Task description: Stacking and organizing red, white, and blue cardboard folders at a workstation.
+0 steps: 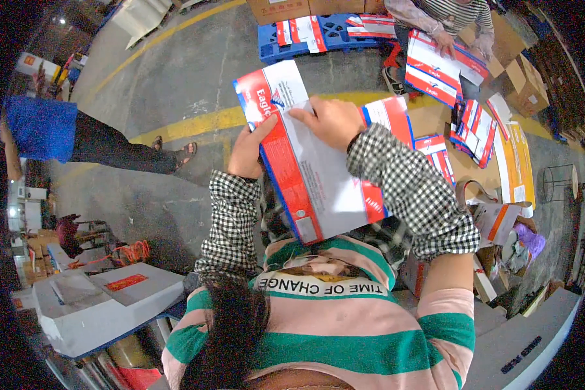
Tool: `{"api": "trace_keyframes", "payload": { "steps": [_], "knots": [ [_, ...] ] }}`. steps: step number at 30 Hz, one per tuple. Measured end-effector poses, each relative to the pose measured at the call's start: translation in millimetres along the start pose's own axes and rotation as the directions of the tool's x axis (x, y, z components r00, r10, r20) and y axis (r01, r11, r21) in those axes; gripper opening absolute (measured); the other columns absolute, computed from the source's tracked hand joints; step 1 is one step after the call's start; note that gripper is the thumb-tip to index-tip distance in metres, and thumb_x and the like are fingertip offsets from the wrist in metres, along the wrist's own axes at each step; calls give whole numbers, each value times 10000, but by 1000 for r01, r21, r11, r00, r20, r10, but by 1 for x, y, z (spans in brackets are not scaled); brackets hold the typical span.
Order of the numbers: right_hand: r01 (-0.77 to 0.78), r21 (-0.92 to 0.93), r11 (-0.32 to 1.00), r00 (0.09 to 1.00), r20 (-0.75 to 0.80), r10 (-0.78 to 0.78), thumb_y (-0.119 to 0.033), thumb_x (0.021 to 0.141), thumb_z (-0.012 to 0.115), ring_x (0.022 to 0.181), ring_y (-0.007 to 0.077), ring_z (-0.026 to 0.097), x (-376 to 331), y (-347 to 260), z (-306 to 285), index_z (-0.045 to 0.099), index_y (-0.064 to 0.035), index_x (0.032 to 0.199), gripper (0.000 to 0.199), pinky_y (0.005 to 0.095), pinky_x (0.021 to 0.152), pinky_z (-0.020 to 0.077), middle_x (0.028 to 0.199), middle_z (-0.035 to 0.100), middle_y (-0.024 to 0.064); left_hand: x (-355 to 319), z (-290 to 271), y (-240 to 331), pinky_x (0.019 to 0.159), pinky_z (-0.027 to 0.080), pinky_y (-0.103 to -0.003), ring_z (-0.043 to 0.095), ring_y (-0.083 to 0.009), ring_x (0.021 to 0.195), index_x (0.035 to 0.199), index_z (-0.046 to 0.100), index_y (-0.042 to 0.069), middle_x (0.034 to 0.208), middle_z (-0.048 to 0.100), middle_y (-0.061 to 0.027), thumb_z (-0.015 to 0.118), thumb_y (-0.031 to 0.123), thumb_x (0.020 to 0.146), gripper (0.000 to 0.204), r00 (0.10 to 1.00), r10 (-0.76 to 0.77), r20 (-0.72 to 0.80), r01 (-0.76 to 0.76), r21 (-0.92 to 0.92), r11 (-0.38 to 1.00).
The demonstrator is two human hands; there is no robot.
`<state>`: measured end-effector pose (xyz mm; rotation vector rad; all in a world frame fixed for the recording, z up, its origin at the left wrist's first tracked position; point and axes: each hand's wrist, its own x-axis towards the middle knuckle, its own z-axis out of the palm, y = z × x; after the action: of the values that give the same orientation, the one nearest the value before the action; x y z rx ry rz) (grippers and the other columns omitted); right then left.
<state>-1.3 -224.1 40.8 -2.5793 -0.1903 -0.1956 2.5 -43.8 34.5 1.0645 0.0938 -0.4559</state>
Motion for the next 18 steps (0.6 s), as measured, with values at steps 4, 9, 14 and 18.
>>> {"api": "trace_keyframes", "payload": {
  "steps": [4,9,14,18],
  "knots": [
    [124,43,991,978,165,-130,-484,848,439,644,320,588,23,21,-22,626,-130,842,400,441,579,449,674,596,142,-12,21,5,823,475,-324,579,-181,951,1157,470,28,1086,573,-77,565,177,846,358,989,-111,101,125,-140,982],
    [37,28,999,993,-112,-34,-398,831,525,705,345,583,24,26,-3,608,-64,909,353,412,645,466,756,605,157,5,24,-11,823,477,-332,584,-192,944,1135,477,28,1074,577,-92,537,206,863,330,993,-95,72,110,-237,965],
    [94,368,925,951,-308,26,-287,799,597,928,307,553,-13,40,-15,583,27,928,340,357,805,432,954,582,199,10,0,-20,897,428,-414,546,-253,1018,1158,466,30,1133,552,-107,523,214,874,343,993,-42,-114,-5,-384,923],
    [-319,412,854,756,-433,491,-336,806,595,1001,268,525,-82,96,-12,514,56,1101,497,350,859,405,1029,568,208,16,-20,-33,933,389,-415,490,-262,1089,1208,410,26,1185,507,-121,416,285,922,386,988,47,-144,-101,-393,914]
  ]
}}
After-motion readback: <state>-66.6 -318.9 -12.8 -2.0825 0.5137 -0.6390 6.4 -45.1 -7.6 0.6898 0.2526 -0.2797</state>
